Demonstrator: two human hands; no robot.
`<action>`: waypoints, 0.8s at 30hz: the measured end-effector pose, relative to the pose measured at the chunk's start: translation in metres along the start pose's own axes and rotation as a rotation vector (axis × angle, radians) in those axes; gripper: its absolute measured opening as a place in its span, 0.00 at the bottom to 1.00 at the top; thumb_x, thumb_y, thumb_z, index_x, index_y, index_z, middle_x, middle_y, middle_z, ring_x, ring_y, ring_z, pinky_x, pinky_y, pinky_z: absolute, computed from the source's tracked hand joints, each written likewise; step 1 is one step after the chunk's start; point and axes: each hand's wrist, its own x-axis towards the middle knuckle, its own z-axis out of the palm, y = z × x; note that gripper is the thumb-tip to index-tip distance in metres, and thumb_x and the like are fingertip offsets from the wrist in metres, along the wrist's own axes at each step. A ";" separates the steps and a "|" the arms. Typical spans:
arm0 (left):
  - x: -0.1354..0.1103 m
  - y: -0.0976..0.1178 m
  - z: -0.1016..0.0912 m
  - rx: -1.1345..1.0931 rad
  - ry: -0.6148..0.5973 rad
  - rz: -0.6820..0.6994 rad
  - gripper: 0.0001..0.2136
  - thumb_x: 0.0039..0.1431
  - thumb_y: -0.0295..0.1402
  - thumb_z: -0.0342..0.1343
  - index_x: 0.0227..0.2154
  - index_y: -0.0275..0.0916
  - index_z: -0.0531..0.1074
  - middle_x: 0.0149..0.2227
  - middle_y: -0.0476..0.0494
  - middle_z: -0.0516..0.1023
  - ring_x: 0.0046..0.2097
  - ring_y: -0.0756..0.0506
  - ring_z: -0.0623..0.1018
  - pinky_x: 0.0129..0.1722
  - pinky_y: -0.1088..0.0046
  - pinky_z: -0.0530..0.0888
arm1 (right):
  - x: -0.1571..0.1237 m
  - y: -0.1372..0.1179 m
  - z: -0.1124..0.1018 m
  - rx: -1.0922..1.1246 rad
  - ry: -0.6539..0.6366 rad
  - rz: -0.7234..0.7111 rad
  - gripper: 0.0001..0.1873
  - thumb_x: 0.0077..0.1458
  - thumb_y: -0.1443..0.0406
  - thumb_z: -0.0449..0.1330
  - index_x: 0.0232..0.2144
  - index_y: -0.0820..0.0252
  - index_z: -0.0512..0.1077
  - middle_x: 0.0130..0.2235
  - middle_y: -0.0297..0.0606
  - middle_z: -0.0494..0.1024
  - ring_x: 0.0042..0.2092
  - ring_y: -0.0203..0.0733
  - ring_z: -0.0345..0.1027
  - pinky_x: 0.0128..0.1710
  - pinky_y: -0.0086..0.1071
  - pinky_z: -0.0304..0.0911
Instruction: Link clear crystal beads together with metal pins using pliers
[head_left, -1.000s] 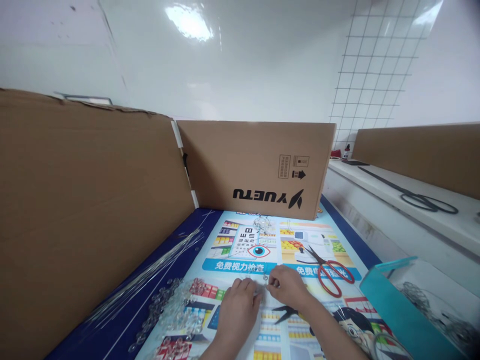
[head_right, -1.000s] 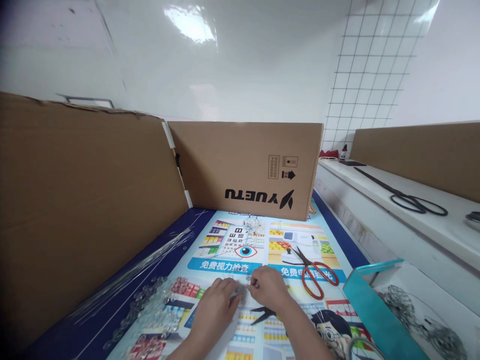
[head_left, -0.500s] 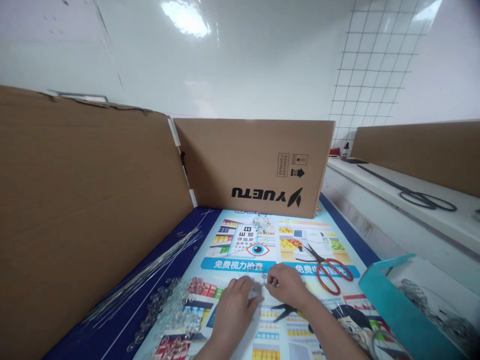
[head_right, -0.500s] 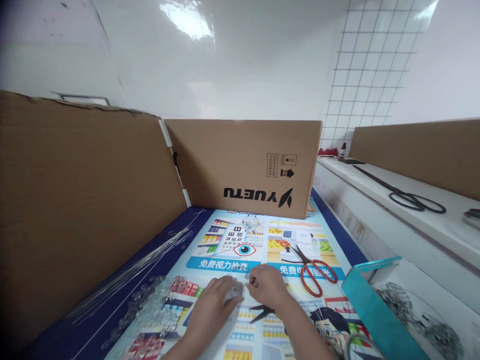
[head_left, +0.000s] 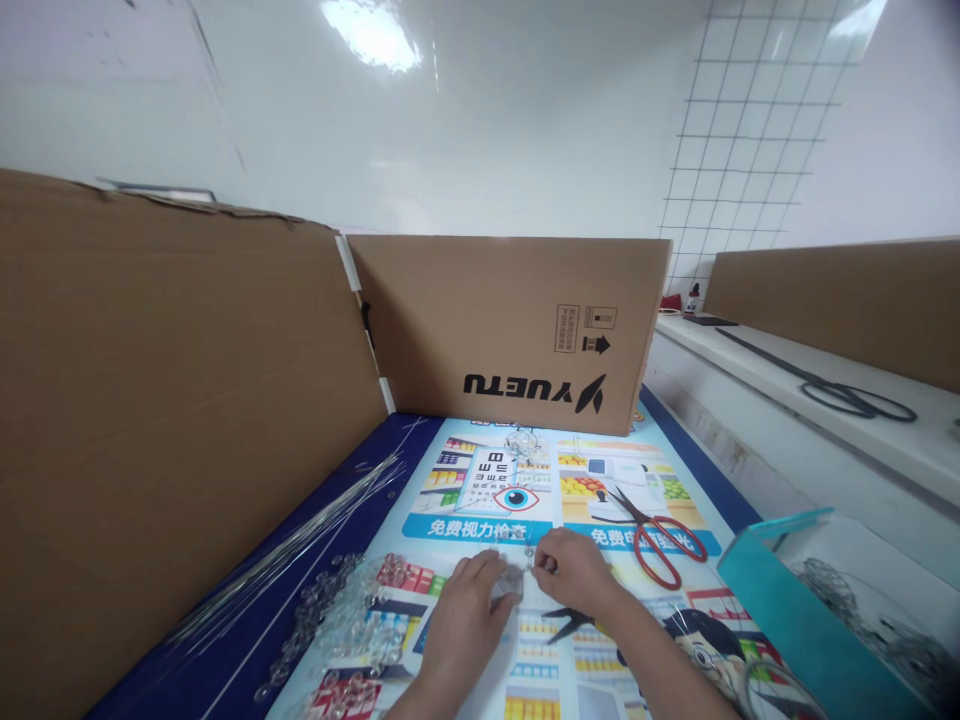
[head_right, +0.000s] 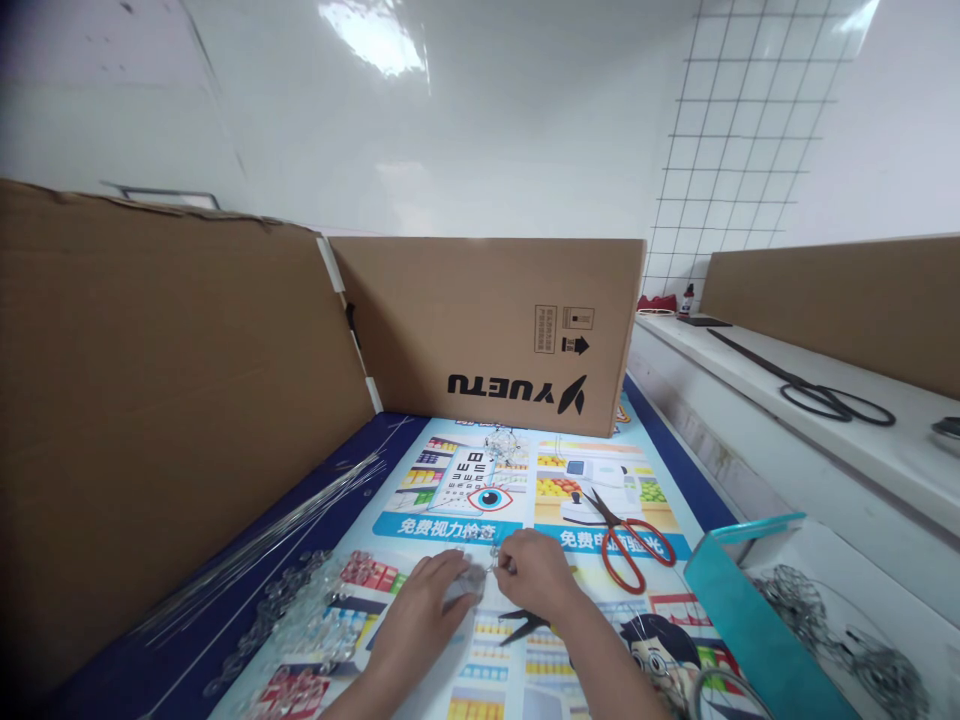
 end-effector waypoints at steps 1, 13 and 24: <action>0.000 0.000 0.000 -0.005 0.001 0.000 0.13 0.52 0.30 0.53 0.42 0.41 0.70 0.47 0.43 0.71 0.49 0.41 0.69 0.50 0.59 0.65 | 0.000 0.000 0.001 -0.002 0.001 0.001 0.04 0.48 0.64 0.55 0.25 0.56 0.70 0.28 0.31 0.72 0.35 0.36 0.63 0.32 0.25 0.52; -0.002 -0.016 0.007 -0.175 0.007 -0.103 0.22 0.46 0.24 0.50 0.47 0.41 0.66 0.54 0.41 0.62 0.55 0.42 0.64 0.53 0.63 0.64 | 0.003 0.004 0.005 -0.014 -0.010 0.003 0.03 0.47 0.64 0.55 0.25 0.56 0.69 0.27 0.31 0.71 0.34 0.36 0.63 0.32 0.25 0.51; 0.000 -0.012 -0.006 -0.097 0.068 -0.148 0.14 0.44 0.16 0.42 0.28 0.39 0.68 0.34 0.46 0.66 0.39 0.47 0.69 0.40 0.71 0.66 | 0.003 0.005 0.008 -0.021 -0.011 0.021 0.03 0.47 0.65 0.54 0.24 0.56 0.68 0.27 0.30 0.71 0.35 0.36 0.62 0.32 0.26 0.50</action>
